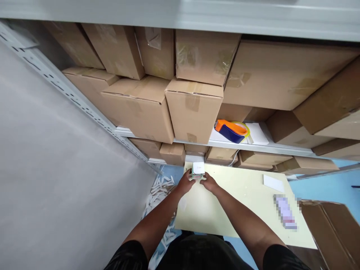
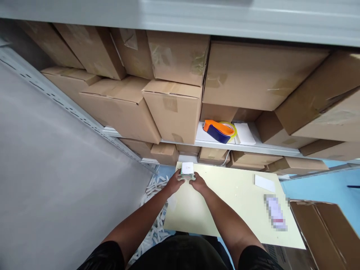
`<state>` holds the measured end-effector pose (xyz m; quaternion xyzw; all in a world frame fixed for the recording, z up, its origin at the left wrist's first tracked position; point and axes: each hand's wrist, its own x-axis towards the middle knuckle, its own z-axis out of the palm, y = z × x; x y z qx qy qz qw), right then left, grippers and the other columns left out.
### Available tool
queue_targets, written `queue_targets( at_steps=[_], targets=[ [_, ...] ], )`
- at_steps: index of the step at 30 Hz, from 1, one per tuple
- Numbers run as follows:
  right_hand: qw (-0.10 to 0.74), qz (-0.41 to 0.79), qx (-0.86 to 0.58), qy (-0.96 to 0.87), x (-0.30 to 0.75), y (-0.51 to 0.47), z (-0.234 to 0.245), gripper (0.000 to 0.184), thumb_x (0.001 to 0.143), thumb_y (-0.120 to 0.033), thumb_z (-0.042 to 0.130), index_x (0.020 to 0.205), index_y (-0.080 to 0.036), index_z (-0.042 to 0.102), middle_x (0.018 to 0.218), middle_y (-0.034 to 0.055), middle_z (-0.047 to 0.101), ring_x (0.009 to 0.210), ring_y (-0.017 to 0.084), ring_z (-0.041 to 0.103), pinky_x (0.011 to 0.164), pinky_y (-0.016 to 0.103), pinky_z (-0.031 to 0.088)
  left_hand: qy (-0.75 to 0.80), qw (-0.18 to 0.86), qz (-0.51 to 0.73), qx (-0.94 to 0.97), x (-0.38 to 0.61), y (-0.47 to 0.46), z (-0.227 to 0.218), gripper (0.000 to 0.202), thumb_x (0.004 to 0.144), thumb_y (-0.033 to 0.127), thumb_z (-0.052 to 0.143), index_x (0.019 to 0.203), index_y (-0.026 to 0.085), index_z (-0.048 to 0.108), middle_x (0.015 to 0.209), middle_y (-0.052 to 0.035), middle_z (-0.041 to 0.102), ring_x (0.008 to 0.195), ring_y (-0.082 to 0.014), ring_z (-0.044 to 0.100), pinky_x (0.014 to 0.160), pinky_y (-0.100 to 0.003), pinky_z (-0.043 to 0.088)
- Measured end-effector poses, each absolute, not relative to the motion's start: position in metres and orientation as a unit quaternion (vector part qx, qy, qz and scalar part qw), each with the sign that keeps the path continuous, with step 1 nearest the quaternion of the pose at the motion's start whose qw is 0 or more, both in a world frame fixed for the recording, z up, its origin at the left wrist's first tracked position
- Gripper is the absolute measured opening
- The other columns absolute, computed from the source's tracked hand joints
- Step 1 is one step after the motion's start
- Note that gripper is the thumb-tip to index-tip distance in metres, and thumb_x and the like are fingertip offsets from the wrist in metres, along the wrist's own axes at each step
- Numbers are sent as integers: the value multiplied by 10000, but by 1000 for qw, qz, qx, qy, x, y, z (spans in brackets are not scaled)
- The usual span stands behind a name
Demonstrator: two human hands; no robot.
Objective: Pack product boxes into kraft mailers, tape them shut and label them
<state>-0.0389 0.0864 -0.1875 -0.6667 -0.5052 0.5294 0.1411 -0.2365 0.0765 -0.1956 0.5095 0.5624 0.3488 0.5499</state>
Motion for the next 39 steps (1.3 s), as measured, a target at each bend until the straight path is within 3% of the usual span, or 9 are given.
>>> queue_targets(
  at_steps=[5,12,16,22,26,29,32,35,39],
  targets=[
    [128,539,-696,-457,-5,39,-184,705,783,-305,677,1459,-229,491,1419,110,620,1230,236,642,1027,329,481,620,533,322,477,-240,56,-194,678,759,253,735,1406,202,538,1445,-147,600,1217,-300,638,1026,-415,499],
    [143,552,-676,-467,85,-37,-190,543,783,-308,645,1315,-204,596,1058,52,741,944,210,714,843,331,539,695,496,277,440,-232,-18,-191,395,834,327,640,1202,181,631,1329,-141,675,1129,-259,694,876,-347,566],
    [142,553,-664,-482,144,-58,-193,496,778,-295,654,1264,-200,629,946,27,743,841,187,705,767,302,531,721,485,270,415,-191,-71,-185,365,847,337,600,1178,190,643,1295,-126,698,1156,-256,686,817,-330,587],
    [156,522,-652,-527,229,-60,-170,379,804,-305,655,1176,-232,667,1039,36,747,911,202,705,814,313,531,733,469,280,407,-101,-118,-158,340,828,332,582,1125,182,650,1223,-124,718,1084,-247,699,857,-365,578],
    [210,443,-611,-621,245,-18,-115,302,866,-324,603,1146,-239,679,1100,61,739,1067,244,682,961,356,501,711,421,285,487,-67,-127,-131,293,800,326,604,1049,190,679,1090,-83,742,1021,-236,696,979,-383,516],
    [276,315,-541,-729,227,38,-41,315,929,-389,551,1176,-240,681,1121,75,732,1033,254,670,945,367,501,713,402,281,501,-58,-137,-116,252,798,310,595,1004,196,682,1038,-66,741,993,-231,688,961,-361,505],
    [333,155,-486,-793,192,101,39,365,967,-383,503,1236,-196,664,1226,122,693,1173,286,592,1039,395,432,715,398,275,504,-56,-155,-111,192,819,303,565,950,205,665,978,-46,729,952,-219,679,915,-335,504],
    [288,45,-496,-818,153,156,92,393,947,-338,535,1263,-133,650,1291,186,648,1242,335,514,1073,452,363,721,378,256,522,-60,-181,-112,162,838,309,534,917,213,638,916,-31,696,898,-212,658,856,-320,494],
    [150,18,-539,-828,116,196,105,423,925,-388,590,1217,-93,668,1277,219,640,1252,368,481,1052,494,334,742,350,211,532,-75,-219,-116,125,838,317,521,858,234,613,836,-10,643,852,-217,626,814,-319,472]
  ],
)
